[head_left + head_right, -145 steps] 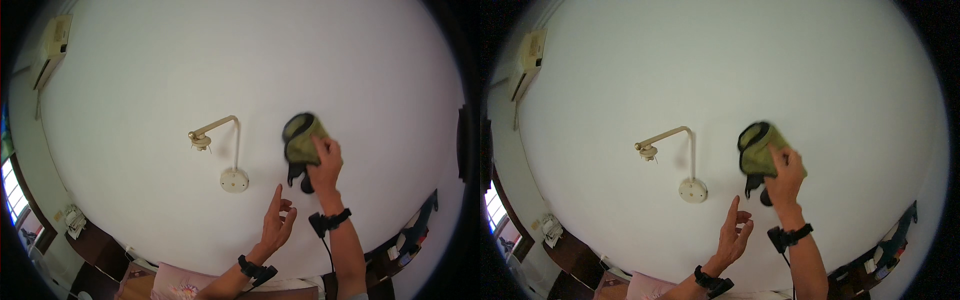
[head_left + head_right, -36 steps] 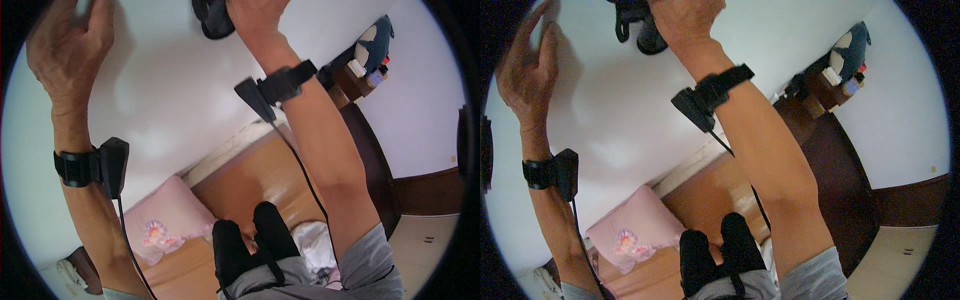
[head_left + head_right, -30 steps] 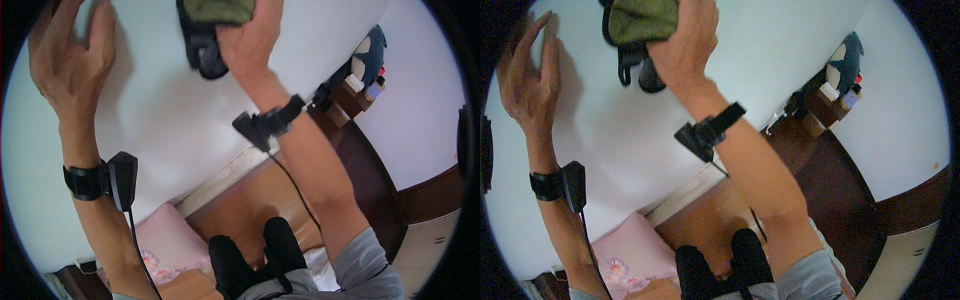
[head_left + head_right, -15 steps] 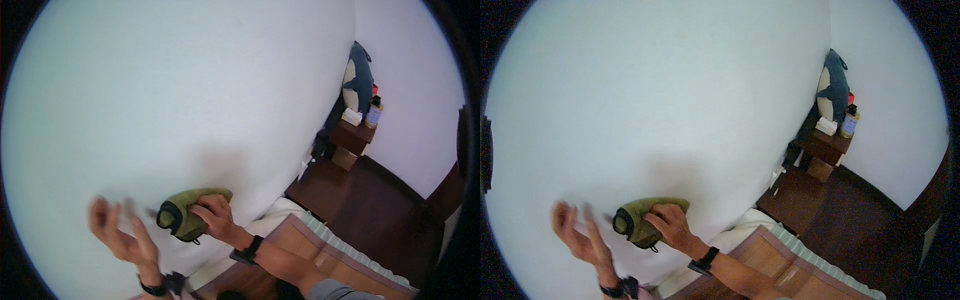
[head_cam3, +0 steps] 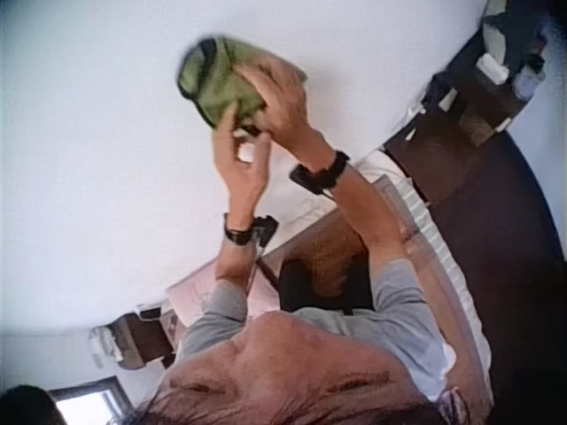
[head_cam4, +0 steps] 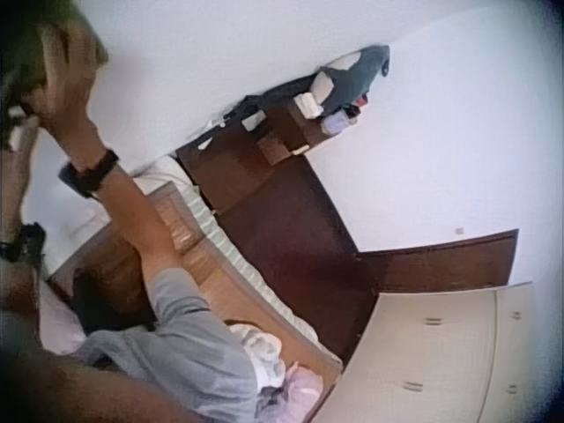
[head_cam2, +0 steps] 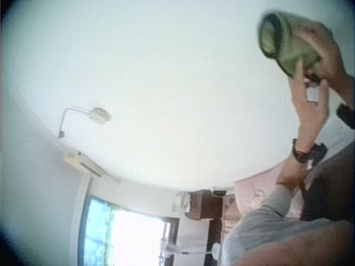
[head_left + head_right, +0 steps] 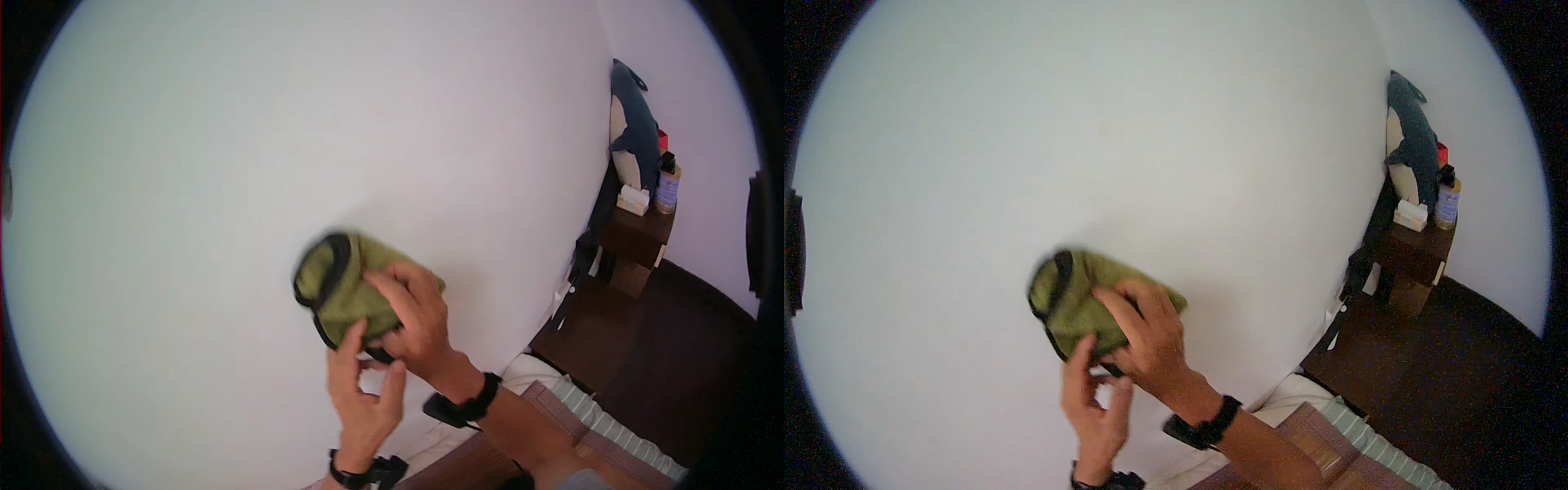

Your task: Cleaning a bedroom wall using a green microfiber cloth.

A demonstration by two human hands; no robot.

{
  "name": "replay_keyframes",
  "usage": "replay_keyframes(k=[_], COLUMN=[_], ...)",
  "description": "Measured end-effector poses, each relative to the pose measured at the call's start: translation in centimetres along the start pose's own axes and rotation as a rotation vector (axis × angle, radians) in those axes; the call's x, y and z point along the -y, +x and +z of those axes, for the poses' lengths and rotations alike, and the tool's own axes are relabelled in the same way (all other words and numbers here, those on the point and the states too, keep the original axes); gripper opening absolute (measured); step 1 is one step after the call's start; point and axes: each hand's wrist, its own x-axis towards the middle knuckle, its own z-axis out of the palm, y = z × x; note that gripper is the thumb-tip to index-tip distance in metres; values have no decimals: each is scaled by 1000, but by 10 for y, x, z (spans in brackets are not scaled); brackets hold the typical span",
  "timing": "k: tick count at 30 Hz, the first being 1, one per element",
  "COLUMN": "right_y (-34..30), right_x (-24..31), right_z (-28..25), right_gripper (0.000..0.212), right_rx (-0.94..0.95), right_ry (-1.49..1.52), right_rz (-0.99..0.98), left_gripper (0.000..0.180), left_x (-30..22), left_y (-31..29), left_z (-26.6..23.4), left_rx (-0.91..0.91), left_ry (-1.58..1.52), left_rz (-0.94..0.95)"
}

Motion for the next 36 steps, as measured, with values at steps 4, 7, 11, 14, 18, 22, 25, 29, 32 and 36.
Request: replay_keyframes(k=[4, 7, 11, 14, 18, 22, 25, 29, 32, 36], right_y=[-108, -111, -2, 57, 29, -89, -114, -28, 60, 138], right_x=[-25, -32, -15, -6, -23, -59, -82, -59, -40, -12], right_z=[-22, -26, -7, -10, -22, -37, -59, -69, -39, -28], right_gripper=[53, 52, 54, 60, 61, 67, 57, 56, 59, 64], right_rx=[138, 149, 6, -1, 31, 54, 64, 67, -14, -70], right_ry=[-15, -41, 5, 54, 126, 31, 95, 59, 75, 132], right_rz=[162, 104, 49, 46, 96, 330, 352, 230, 138, 107], left_gripper=[41, 43, 48, 55, 58, 52, 45, 41, 43, 43], left_x=[39, 40, 12, -22, 1, 54, 50, 0, -32, -82], left_y=[-49, -47, 26, 77, 62, -5, -8, 41, 110, 178], left_z=[34, 29, 27, 37, 61, 84, 102, 93, 74, 48], left_rx=[10, 111, -160, -202, -250, -55, 61, -43, -203, -232], left_ry=[-214, 53, -102, -151, -114, 237, 193, 208, 177, 146], left_rz=[-396, -325, -177, -107, -96, -71, -127, 72, 102, 194])
